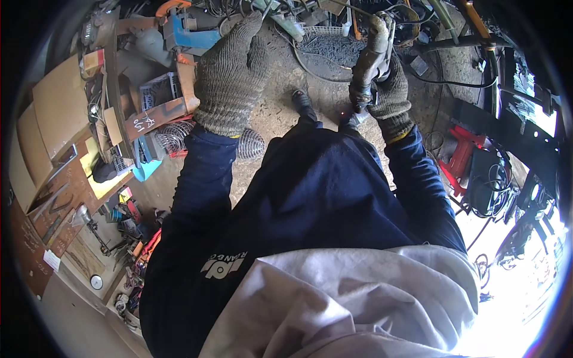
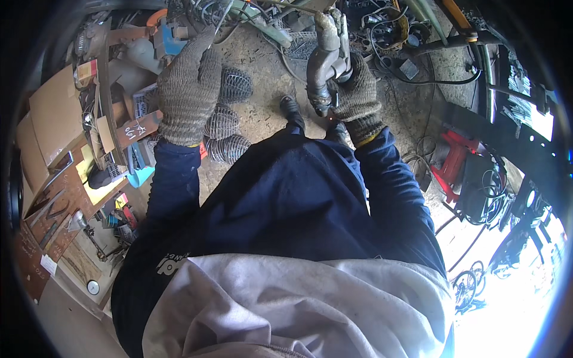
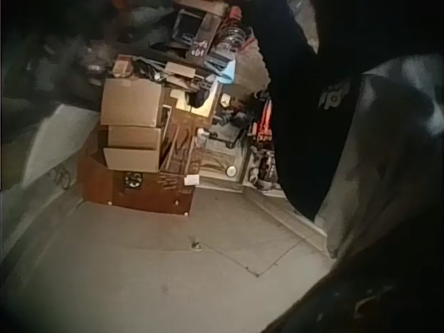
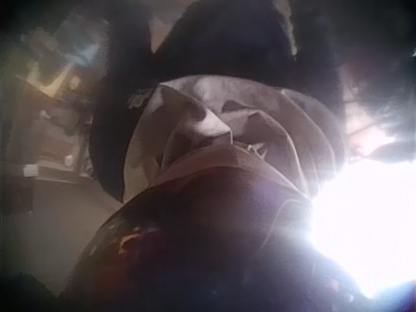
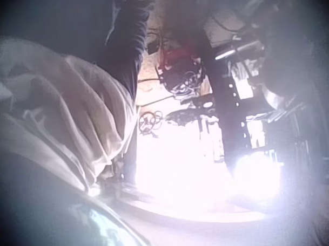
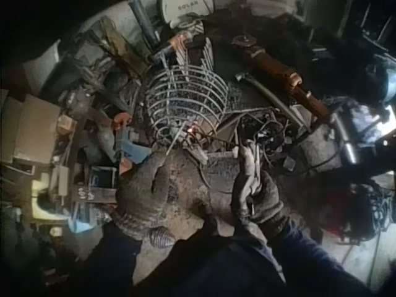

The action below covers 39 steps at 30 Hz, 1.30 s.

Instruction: The person welds two metal pieces together using a welding gun, then hits the joint with a hammer.

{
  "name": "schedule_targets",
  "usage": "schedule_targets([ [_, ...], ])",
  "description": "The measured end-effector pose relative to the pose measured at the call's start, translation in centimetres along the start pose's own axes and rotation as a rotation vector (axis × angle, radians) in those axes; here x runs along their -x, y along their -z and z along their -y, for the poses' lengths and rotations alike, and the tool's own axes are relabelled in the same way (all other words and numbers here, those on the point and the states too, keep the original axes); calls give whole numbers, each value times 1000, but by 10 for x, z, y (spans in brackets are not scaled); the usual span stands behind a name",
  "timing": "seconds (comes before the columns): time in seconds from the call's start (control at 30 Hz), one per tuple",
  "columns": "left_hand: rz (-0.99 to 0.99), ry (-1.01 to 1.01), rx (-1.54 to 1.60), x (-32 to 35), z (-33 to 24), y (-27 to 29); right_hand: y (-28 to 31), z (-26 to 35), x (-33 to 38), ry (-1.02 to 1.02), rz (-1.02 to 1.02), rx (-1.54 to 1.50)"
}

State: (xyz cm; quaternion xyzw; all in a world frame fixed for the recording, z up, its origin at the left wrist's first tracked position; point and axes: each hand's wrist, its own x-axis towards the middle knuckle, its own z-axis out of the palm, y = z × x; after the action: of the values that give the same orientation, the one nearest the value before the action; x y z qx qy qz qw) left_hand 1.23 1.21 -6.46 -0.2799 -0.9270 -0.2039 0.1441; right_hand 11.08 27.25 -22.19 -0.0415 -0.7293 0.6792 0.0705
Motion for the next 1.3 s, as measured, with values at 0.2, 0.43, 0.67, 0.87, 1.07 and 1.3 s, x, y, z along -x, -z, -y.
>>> schedule_targets([
  [0.2,24,96,-6,-3,-10,4,-7,12,1,29,-23,-138],
  [0.43,-14,2,21,0,-2,0,-3,-3,-1,-39,5,-252],
  [0.67,4,12,22,1,-3,3,-8,18,1,-229,40,-335],
  [0.87,-7,12,34,0,-1,1,-10,32,4,33,-135,398],
  [1.07,-4,16,34,2,-1,1,-6,33,-2,-242,20,-418],
  [1.3,0,-7,46,0,2,0,-12,0,3,52,115,-551],
])
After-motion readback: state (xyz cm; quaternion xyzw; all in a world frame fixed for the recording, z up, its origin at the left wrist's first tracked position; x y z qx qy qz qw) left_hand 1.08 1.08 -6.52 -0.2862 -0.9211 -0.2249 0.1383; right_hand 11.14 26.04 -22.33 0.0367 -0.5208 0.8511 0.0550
